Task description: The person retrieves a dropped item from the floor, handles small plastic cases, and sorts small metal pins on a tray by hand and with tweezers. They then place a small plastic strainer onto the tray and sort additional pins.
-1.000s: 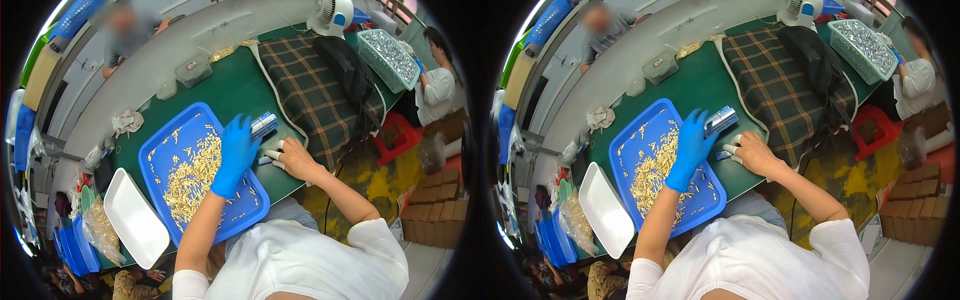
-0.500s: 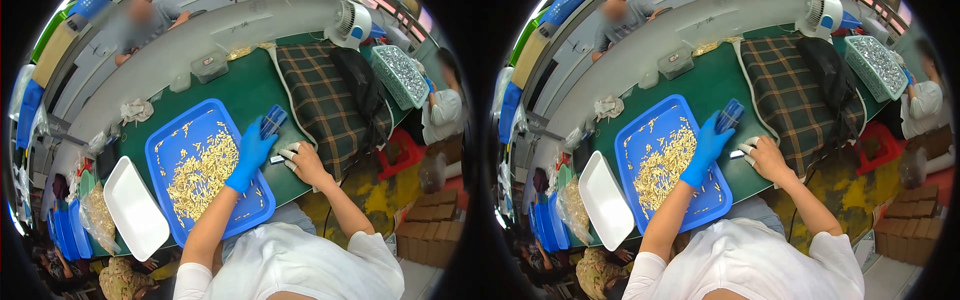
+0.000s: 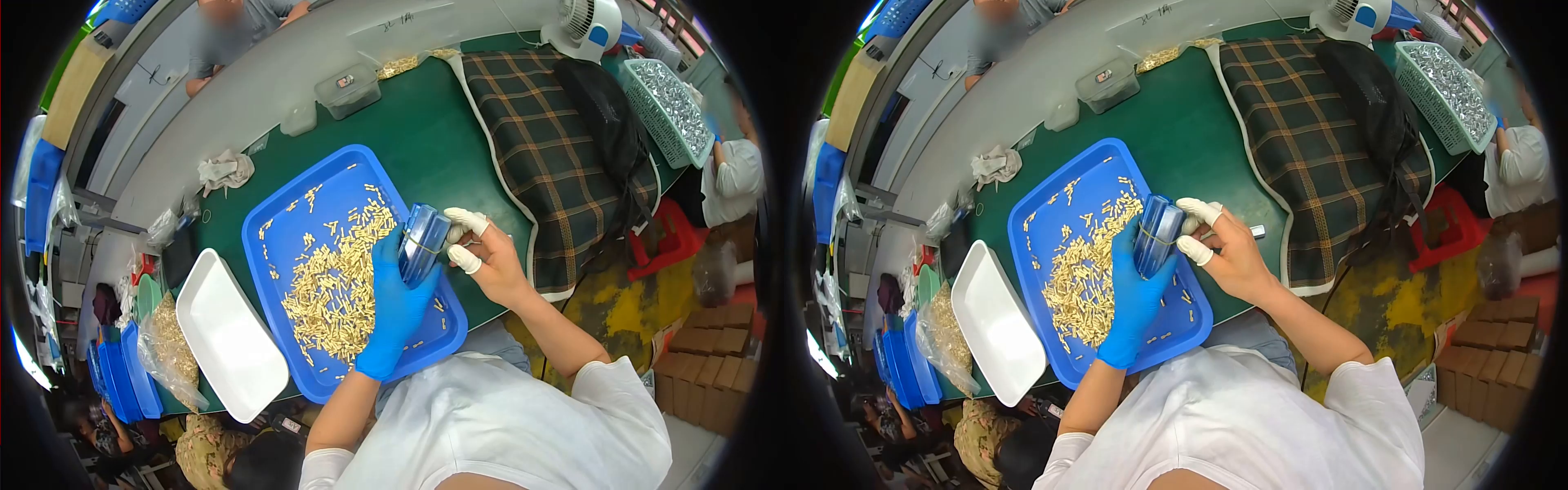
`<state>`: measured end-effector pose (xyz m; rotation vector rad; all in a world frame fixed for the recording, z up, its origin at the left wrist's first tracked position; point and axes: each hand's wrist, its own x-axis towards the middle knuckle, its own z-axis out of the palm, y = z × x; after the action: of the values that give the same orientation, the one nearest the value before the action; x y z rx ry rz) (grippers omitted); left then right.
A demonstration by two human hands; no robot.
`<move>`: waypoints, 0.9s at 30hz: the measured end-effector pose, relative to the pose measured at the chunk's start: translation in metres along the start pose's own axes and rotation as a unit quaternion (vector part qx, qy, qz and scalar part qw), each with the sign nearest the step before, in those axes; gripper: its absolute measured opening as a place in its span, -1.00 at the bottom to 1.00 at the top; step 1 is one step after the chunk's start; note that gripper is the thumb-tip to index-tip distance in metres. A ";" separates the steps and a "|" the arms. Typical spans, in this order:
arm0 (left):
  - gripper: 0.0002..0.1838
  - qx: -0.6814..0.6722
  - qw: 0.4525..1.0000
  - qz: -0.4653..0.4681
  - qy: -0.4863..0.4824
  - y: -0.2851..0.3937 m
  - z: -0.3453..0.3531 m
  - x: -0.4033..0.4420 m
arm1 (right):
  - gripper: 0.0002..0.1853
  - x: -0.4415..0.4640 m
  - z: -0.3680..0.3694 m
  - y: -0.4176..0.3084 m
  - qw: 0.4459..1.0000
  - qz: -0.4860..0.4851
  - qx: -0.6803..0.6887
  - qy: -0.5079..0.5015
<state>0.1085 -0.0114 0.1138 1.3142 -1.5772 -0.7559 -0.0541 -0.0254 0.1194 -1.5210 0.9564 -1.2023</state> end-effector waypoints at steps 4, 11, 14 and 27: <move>-0.24 0.097 0.995 0.020 0.020 0.007 -0.002 -0.006 | -0.58 0.002 0.007 0.007 0.986 0.052 0.156 0.030; -0.20 0.099 0.995 0.028 0.010 0.007 -0.007 -0.010 | -0.62 0.000 0.007 0.008 0.981 0.085 0.170 0.027; -0.19 0.098 0.995 0.027 0.010 0.004 -0.008 -0.011 | -0.62 0.000 0.007 0.010 0.981 0.090 0.170 0.022; -0.20 0.099 0.993 0.060 0.029 0.005 -0.007 -0.014 | -0.61 -0.003 0.008 0.004 0.981 0.083 0.171 0.024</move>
<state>0.1132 0.0040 0.1178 1.3551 -1.7016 -0.4938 -0.0474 -0.0219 0.1145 -1.1238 0.8398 -1.2152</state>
